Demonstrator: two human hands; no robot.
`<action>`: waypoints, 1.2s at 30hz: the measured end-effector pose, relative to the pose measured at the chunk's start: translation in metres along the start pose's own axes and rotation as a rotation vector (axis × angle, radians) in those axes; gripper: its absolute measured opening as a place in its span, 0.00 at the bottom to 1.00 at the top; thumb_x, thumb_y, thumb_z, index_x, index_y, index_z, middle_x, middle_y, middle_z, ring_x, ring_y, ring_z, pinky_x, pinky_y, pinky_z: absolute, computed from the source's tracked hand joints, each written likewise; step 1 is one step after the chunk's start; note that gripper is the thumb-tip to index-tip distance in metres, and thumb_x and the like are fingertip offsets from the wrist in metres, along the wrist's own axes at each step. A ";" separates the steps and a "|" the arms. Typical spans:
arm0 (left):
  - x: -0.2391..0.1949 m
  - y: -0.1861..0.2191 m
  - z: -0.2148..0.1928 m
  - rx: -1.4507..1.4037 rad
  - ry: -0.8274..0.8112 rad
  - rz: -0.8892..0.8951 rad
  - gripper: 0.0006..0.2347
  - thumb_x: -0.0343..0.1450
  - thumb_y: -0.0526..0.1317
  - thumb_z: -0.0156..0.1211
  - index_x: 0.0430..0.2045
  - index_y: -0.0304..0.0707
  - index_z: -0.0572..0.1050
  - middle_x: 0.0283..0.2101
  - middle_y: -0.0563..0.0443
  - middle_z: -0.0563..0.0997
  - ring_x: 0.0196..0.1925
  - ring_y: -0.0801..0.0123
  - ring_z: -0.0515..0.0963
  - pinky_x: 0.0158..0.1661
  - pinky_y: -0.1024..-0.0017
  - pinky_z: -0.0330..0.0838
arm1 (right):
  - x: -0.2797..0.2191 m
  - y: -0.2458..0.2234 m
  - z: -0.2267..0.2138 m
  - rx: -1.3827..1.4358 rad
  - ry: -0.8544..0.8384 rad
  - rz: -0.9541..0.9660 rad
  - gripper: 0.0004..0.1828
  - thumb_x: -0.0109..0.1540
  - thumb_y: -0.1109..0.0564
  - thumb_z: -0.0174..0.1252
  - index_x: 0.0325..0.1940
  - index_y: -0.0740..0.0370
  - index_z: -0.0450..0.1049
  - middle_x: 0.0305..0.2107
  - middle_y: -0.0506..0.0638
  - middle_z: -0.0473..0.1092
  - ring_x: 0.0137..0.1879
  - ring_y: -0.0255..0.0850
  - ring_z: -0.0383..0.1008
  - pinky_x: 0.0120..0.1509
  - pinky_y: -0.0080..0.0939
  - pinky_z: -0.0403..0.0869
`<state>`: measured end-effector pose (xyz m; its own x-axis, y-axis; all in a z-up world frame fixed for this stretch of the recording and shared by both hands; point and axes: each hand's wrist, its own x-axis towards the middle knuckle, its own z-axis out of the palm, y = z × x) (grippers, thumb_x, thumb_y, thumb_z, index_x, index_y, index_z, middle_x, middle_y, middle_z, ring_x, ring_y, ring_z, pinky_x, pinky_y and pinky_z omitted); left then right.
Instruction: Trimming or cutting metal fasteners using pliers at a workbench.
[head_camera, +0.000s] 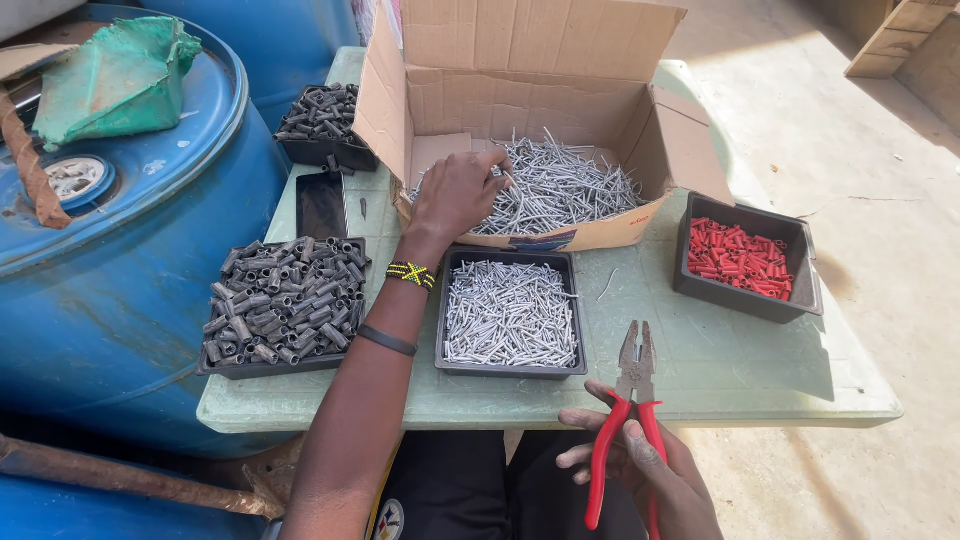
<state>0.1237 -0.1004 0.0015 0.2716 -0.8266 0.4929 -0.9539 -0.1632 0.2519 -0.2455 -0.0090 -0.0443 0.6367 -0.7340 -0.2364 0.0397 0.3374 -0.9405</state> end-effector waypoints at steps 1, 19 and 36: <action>0.000 0.000 -0.001 0.000 0.001 0.000 0.06 0.75 0.47 0.59 0.42 0.53 0.77 0.36 0.42 0.84 0.37 0.42 0.82 0.33 0.48 0.73 | 0.000 0.001 -0.001 0.000 0.000 -0.001 0.39 0.61 0.44 0.47 0.72 0.67 0.65 0.53 0.69 0.82 0.40 0.63 0.87 0.43 0.59 0.83; -0.002 -0.004 0.006 -0.075 0.186 -0.086 0.08 0.72 0.48 0.62 0.36 0.51 0.82 0.30 0.38 0.84 0.35 0.37 0.82 0.31 0.46 0.73 | 0.000 0.006 0.002 0.012 -0.093 -0.065 0.38 0.61 0.43 0.50 0.71 0.68 0.64 0.53 0.69 0.82 0.40 0.61 0.88 0.41 0.56 0.85; -0.012 0.010 -0.017 -0.260 0.332 -0.108 0.08 0.74 0.47 0.54 0.33 0.50 0.79 0.22 0.53 0.82 0.27 0.48 0.81 0.28 0.51 0.71 | 0.003 0.015 -0.002 0.037 -0.161 -0.122 0.37 0.63 0.45 0.49 0.72 0.69 0.63 0.53 0.67 0.81 0.40 0.59 0.88 0.40 0.54 0.85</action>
<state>0.1129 -0.0830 0.0123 0.4349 -0.5876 0.6823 -0.8653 -0.0629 0.4973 -0.2441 -0.0071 -0.0599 0.7404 -0.6678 -0.0768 0.1498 0.2753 -0.9496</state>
